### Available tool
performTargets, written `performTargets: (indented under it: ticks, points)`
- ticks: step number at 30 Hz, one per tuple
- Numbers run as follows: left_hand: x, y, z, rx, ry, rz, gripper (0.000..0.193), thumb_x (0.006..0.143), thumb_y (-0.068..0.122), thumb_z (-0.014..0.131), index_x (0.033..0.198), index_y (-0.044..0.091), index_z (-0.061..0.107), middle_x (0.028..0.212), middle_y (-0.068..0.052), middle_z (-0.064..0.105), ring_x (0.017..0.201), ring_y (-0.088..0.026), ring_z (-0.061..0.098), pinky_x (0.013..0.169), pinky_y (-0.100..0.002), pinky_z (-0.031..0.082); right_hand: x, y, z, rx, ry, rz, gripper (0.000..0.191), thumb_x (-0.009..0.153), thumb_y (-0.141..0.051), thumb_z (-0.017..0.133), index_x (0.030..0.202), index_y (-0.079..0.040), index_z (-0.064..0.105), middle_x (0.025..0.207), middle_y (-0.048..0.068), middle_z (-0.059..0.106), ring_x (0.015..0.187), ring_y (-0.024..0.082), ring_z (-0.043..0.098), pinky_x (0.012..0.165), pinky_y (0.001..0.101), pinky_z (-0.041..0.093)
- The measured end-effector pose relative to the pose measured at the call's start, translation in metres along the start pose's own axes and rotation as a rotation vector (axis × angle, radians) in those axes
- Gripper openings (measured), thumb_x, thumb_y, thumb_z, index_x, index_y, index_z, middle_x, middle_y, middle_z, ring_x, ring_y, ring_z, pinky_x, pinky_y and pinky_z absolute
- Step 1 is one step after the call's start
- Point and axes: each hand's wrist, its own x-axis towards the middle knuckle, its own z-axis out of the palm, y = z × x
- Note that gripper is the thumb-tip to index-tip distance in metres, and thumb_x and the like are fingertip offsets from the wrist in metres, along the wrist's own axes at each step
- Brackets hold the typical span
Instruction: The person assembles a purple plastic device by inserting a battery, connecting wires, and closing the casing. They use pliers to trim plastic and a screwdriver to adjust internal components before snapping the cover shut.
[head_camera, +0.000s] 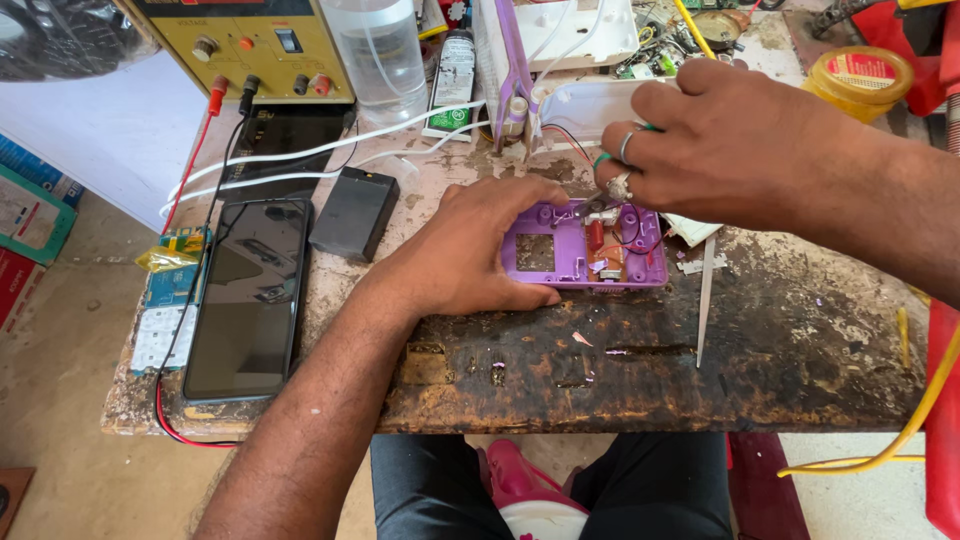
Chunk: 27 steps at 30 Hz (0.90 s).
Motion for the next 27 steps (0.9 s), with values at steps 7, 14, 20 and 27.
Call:
performTargets:
  ticks: [7, 14, 20, 27]
  points:
    - [0.0, -0.006, 0.003, 0.014, 0.036, 0.068, 0.084, 0.066, 0.039, 0.093, 0.137, 0.012, 0.056, 0.135, -0.014, 0.063, 0.127, -0.033, 0.058, 0.11, -0.049, 0.041, -0.002, -0.011, 0.022, 0.149, 0.09, 0.192, 0.055, 0.075, -0.039, 0.073, 0.128, -0.03, 0.066, 0.117, -0.004, 0.064, 0.114, 0.017, 0.06, 0.09, 0.0358, 0.048]
    - [-0.003, -0.002, 0.003, 0.049, -0.028, 0.017, 0.08, 0.068, 0.041, 0.09, 0.138, 0.018, 0.059, 0.135, -0.01, 0.06, 0.128, -0.03, 0.055, 0.111, -0.051, 0.036, -0.021, -0.011, 0.013, 0.007, -0.031, 0.317, 0.09, 0.054, -0.072, 0.074, 0.133, -0.029, 0.065, 0.121, -0.005, 0.064, 0.114, 0.015, 0.058, 0.09, 0.0369, 0.041]
    - [-0.002, 0.0, 0.003, 0.091, -0.052, 0.021, 0.079, 0.07, 0.041, 0.087, 0.14, 0.018, 0.057, 0.133, -0.011, 0.058, 0.129, -0.031, 0.053, 0.11, -0.051, 0.035, -0.049, -0.032, 0.012, 0.306, -0.128, 0.581, 0.09, 0.062, -0.078, 0.07, 0.136, -0.026, 0.065, 0.119, 0.003, 0.064, 0.112, 0.02, 0.059, 0.091, 0.0404, 0.044]
    - [-0.005, -0.006, 0.003, 0.047, -0.027, 0.031, 0.072, 0.07, 0.042, 0.088, 0.134, 0.016, 0.066, 0.138, -0.012, 0.058, 0.131, -0.031, 0.053, 0.112, -0.049, 0.036, -0.067, -0.09, 0.011, 0.774, 0.186, 0.779, 0.089, 0.062, -0.067, 0.072, 0.129, -0.008, 0.066, 0.127, 0.019, 0.063, 0.127, 0.037, 0.056, 0.105, 0.0515, 0.045]
